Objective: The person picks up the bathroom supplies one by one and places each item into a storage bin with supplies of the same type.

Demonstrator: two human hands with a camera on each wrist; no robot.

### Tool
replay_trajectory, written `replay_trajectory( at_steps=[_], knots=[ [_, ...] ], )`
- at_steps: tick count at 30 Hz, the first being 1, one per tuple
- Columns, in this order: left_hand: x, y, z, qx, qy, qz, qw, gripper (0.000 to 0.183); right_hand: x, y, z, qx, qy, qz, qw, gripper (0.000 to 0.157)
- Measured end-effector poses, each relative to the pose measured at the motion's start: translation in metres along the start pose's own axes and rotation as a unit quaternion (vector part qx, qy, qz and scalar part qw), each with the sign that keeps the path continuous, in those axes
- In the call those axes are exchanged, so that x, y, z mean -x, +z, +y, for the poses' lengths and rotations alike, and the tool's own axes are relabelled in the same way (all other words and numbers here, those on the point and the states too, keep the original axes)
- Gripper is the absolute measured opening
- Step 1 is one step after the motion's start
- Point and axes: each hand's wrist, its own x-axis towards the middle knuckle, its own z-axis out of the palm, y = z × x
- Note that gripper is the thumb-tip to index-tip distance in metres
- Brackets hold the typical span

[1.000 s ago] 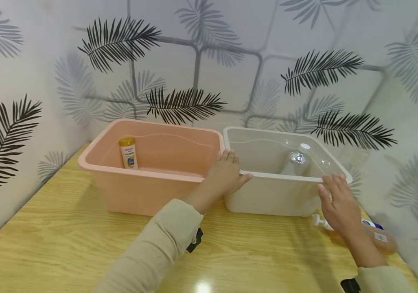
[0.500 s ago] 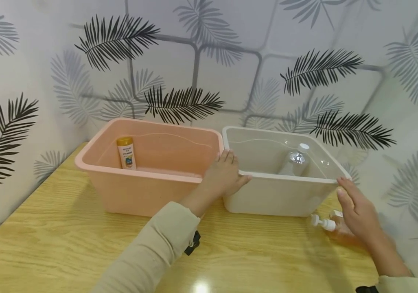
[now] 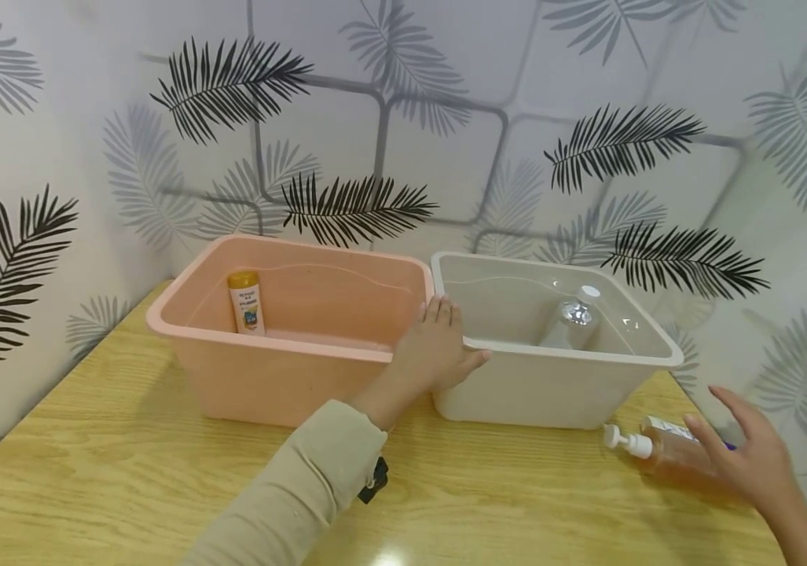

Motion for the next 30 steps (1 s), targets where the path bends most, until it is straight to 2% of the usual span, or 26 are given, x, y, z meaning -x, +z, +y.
replay_trajectory(
  at_steps=[3,7,12,14,21,22,24,30],
  knots=[
    [0.000,0.001,0.001,0.000,-0.002,0.006,1.0000,0.078,0.004,-0.005,0.013,0.008,0.037,-0.043,0.998,0.063],
    [0.001,0.000,0.001,0.001,-0.002,0.010,0.9999,0.075,0.009,-0.010,0.029,0.028,0.095,-0.091,0.991,0.071],
    [0.002,-0.002,0.001,0.003,0.002,0.012,0.9999,0.074,0.014,-0.014,0.049,0.074,0.116,-0.111,0.984,0.074],
    [0.002,-0.003,0.001,0.001,0.003,0.013,0.9999,0.074,0.015,-0.016,0.057,0.087,0.129,-0.132,0.979,0.077],
    [0.006,-0.002,0.003,-0.004,0.003,0.014,0.9999,0.072,0.018,-0.024,0.077,0.096,0.218,-0.260,0.936,0.097],
    [0.006,-0.003,0.003,-0.004,0.003,0.014,0.9999,0.071,0.018,-0.024,0.079,0.093,0.224,-0.271,0.932,0.099],
    [0.005,-0.003,0.003,-0.011,0.005,0.017,0.9998,0.071,0.017,-0.025,0.083,0.089,0.223,-0.281,0.929,0.100],
    [0.004,-0.004,0.003,-0.008,0.003,0.022,0.9997,0.070,0.015,-0.028,0.088,0.095,0.204,-0.299,0.927,0.100]
  ],
)
